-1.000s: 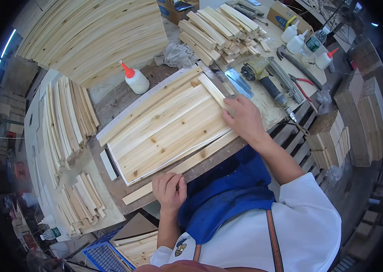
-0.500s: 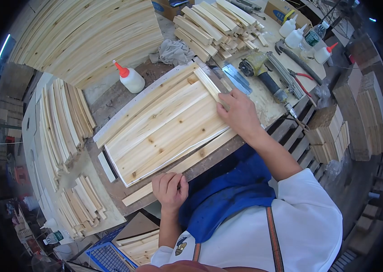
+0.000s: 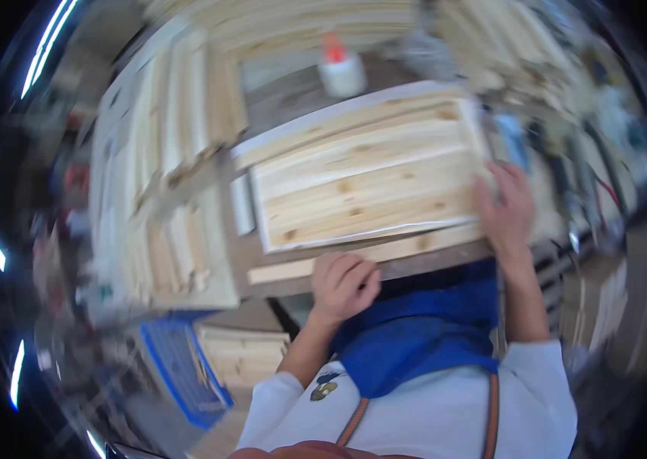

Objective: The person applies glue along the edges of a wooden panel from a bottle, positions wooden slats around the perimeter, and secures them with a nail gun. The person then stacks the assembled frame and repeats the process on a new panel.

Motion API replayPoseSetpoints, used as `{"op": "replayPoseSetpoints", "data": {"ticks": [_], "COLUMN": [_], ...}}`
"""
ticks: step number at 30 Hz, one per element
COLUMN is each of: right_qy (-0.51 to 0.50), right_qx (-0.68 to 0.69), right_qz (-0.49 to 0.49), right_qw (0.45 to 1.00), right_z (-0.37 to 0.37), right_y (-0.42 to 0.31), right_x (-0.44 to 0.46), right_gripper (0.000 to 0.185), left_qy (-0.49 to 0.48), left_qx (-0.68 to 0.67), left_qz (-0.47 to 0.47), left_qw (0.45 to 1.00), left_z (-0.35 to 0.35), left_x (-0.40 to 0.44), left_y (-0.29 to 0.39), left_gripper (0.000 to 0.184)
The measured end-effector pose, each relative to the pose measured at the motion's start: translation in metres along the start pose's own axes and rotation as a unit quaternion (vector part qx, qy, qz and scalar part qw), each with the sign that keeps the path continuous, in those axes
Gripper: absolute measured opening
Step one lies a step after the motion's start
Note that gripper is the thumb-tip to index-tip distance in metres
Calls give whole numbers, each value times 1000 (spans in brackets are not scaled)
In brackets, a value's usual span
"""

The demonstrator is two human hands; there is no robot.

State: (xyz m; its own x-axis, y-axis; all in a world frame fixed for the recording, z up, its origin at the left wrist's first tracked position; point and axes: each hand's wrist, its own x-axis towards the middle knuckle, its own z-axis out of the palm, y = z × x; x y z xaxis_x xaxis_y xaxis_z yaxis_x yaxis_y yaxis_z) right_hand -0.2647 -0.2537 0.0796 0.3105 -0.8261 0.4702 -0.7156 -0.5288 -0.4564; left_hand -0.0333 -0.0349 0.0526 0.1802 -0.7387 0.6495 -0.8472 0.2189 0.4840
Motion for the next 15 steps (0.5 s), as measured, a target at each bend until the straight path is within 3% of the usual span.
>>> {"op": "replayPoseSetpoints", "data": {"ticks": [1,5,6,11,12,15], "right_qy": [36,-10,-9,-29,-25,-30], "right_qx": [16,98,110,192,196,203], "right_qz": [-78,-129,-133,-209,-230,-223], "right_qw": [996,987,985,958,953,953], "right_z": [2,-3,-5,-4,-5,-2], "right_y": [7,-2,-7,-18,-19,-21], "right_x": [-6,-45,-51,-62,-62,-61], "right_gripper": [25,18,18,14,14,15], "left_qy": [13,54,65,104,102,8], "left_qx": [-1,115,162,433,434,478], "left_qz": [-11,-66,-125,-276,-272,-394], "left_qw": [1000,990,977,852,853,785], "left_z": [-7,-48,-63,-157,-168,-190], "left_x": [4,-5,-7,-15,-20,-30], "left_y": [0,-27,-40,-101,-113,-140], "left_gripper": [22,27,28,29,29,36]}}
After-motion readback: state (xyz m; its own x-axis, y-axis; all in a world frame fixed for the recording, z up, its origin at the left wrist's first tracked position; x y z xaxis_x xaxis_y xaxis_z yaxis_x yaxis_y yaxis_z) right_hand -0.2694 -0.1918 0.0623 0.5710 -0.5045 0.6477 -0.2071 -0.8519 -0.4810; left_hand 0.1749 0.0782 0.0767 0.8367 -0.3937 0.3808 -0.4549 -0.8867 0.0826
